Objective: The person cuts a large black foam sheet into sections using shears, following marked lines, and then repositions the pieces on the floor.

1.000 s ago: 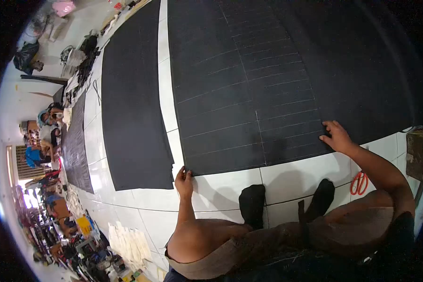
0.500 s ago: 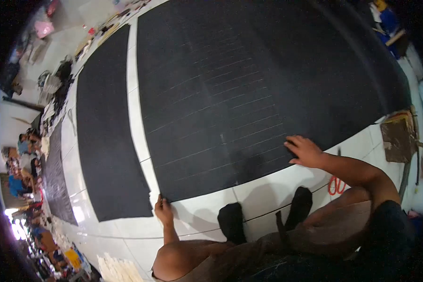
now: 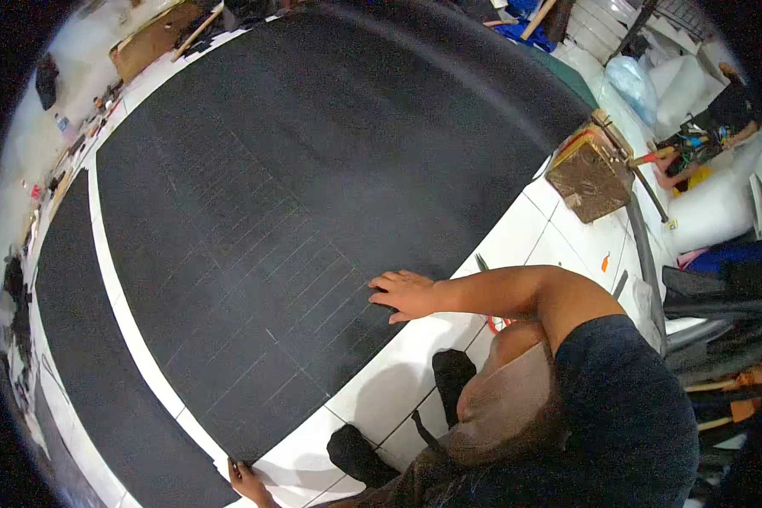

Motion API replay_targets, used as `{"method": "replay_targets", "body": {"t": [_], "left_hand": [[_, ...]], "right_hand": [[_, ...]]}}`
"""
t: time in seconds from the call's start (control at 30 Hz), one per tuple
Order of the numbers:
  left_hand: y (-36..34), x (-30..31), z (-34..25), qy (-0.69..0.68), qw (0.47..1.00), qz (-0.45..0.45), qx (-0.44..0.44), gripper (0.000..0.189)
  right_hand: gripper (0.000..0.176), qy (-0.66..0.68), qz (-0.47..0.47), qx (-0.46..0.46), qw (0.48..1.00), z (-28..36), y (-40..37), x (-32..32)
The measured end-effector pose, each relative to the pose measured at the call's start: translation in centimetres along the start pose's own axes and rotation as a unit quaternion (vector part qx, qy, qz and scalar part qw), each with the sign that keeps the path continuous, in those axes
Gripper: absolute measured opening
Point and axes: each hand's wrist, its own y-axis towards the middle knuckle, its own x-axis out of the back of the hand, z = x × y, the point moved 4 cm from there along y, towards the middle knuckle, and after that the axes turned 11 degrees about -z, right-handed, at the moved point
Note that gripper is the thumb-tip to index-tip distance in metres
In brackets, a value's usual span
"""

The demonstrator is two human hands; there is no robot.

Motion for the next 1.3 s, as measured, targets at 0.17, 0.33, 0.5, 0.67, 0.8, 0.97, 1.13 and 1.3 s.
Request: {"method": "replay_targets", "body": {"t": [0.17, 0.33, 0.5, 0.67, 0.8, 0.97, 1.13, 1.3], "left_hand": [[-5.0, -0.8, -10.3, 0.079, 0.994, -0.051, 0.061, 0.037], [-3.1, -0.9, -6.2, -0.022, 0.997, -0.061, 0.038, 0.04], [-2.8, -0.9, -5.3, 0.032, 0.995, -0.087, 0.046, 0.043], [-2.4, -0.9, -4.3, 0.068, 0.992, -0.103, 0.011, 0.048], [-2.1, -0.9, -3.8, 0.111, 0.989, -0.095, -0.033, 0.051], [-2.0, -1.2, -3.9, 0.122, 0.988, -0.095, -0.024, 0.05], [-2.0, -1.2, -4.0, 0.146, 0.983, -0.098, -0.061, 0.048], [-1.8, -1.4, -3.8, 0.18, 0.977, -0.101, -0.05, 0.046]], "right_hand": [[0.071, -0.056, 0.025, 0.021, 0.998, 0.0, -0.8, 0.1], [0.076, -0.044, 0.044, 0.015, 0.998, 0.3, -0.6, -0.2], [0.076, -0.019, 0.058, 0.008, 0.998, 0.0, -0.5, 0.0], [0.076, -0.008, 0.0, 0.037, 0.999, -0.8, -0.6, -0.5], [0.072, 0.021, -0.067, 0.063, 0.996, -1.7, -0.2, -0.8], [0.061, 0.098, -0.15, -0.132, 0.975, -6.2, 0.1, 2.0], [0.063, 0.058, -0.278, -0.624, 0.728, -17.2, -8.8, 5.6], [0.074, 0.137, -0.256, -0.795, 0.532, -20.1, -16.3, 3.5]]}}
